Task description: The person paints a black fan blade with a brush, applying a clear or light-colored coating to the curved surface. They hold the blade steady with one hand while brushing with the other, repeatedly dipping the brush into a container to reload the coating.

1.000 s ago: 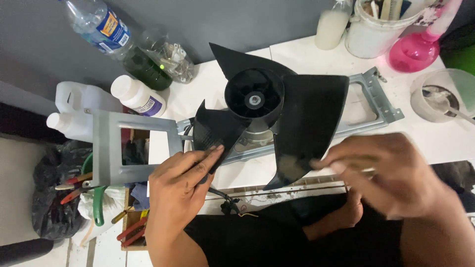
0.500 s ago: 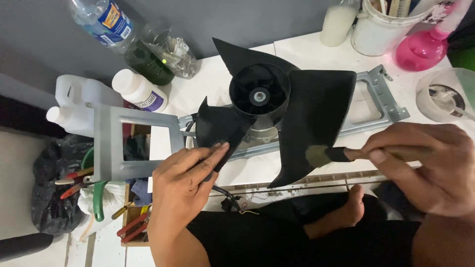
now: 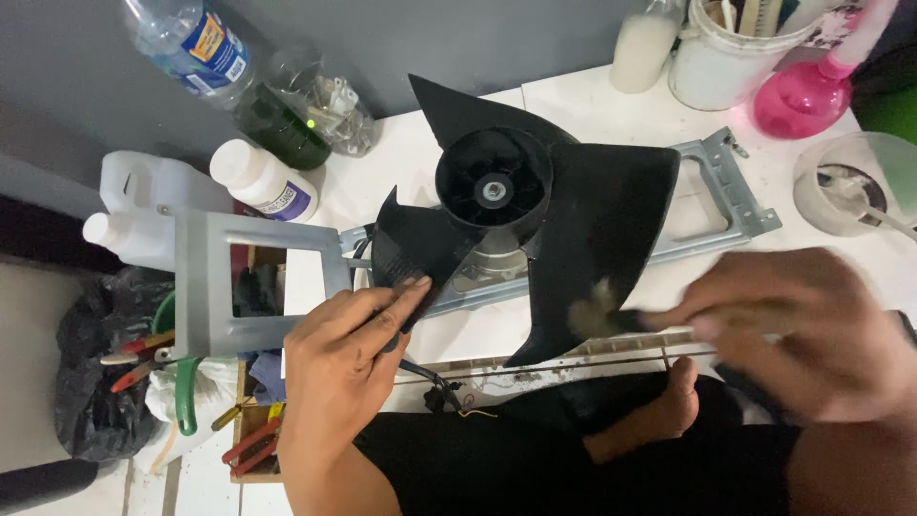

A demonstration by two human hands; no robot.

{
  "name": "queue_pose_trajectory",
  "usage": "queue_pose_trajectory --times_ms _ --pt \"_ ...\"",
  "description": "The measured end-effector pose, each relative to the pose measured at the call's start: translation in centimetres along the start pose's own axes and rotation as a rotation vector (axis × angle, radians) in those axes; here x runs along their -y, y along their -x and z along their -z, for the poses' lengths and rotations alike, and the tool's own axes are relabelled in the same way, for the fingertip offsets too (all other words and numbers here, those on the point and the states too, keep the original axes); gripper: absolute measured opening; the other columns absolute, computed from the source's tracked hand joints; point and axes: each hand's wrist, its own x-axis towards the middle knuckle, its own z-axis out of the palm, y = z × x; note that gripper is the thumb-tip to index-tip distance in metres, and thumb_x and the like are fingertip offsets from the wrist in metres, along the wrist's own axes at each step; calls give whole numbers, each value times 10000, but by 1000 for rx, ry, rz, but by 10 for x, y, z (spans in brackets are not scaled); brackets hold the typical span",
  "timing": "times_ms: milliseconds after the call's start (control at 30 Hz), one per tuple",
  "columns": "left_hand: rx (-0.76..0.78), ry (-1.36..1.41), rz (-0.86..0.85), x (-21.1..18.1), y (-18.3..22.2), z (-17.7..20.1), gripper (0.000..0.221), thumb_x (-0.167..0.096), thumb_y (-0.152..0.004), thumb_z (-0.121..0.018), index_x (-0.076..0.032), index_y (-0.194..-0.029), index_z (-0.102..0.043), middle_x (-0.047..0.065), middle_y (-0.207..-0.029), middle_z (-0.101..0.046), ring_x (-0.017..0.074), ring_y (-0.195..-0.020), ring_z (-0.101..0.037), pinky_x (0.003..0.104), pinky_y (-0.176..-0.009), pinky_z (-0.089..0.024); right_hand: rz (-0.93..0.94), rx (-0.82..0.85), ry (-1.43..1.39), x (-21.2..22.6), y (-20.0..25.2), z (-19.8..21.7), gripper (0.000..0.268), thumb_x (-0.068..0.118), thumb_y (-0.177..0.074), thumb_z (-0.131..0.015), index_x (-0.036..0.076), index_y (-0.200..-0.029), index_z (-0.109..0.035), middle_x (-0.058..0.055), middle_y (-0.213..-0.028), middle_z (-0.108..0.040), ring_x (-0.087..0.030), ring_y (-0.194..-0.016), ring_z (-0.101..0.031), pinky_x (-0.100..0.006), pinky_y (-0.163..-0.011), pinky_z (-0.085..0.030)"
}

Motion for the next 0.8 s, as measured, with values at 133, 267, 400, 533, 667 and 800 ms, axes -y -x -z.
queue_pose_trajectory --times_ms 133,267,400,533,667,800 --pt "-3 -9 18 0 0 1 350 72 -932 -655 -83 -1227 -760 12 -1073 -725 178 -870 -693 294 -775 -573 93 28 -142 10 -15 -4 152 100 -931 -523 59 -992 -656 139 -416 -751 27 -348 -721 -154 -370 -478" --pt "21 -44 37 -3 -2 6 368 52 -931 -667 -108 -1251 -755 -20 -1083 -742 160 -782 -625 268 -704 -538 -258 -244 127 16 -1 2 227 127 -977 -567 31 -956 -772 -53 -869 -773 -123 -541 -639 -225 -457 -451" --pt "7 -100 95 -2 -1 5 368 -4 -941 -664 -170 -1256 -758 -67 -1118 -765 158 -829 -667 275 -713 -548 -299 -203 23 14 6 4 172 125 -931 -626 10 -1000 -735 -83 -949 -807 -152 -793 -819 -230 -658 -654" --pt "-27 -25 159 -8 1 6 340 -34 -946 -674 -149 -1256 -754 -52 -1132 -767 155 -930 -705 265 -834 -576 -110 -238 189 23 4 4 248 107 -1000 -578 118 -1078 -813 6 -1054 -711 -123 -800 -709 -248 -693 -512" --pt "-61 -49 182 -18 7 5 388 -29 -940 -664 -177 -1292 -736 -57 -1125 -758 177 -945 -693 305 -801 -575 -176 -382 199 36 4 6 185 38 -1039 -598 -29 -1011 -768 -54 -1085 -720 -109 -481 -473 -250 -464 -334" --pt "-60 -100 170 -18 16 2 393 -56 -960 -644 -211 -1310 -734 -53 -1108 -755 184 -1009 -709 323 -795 -575 -270 -264 61 55 0 11 316 85 -1025 -570 -54 -771 -697 -40 -1056 -784 -71 -366 -378 -243 -369 -231"
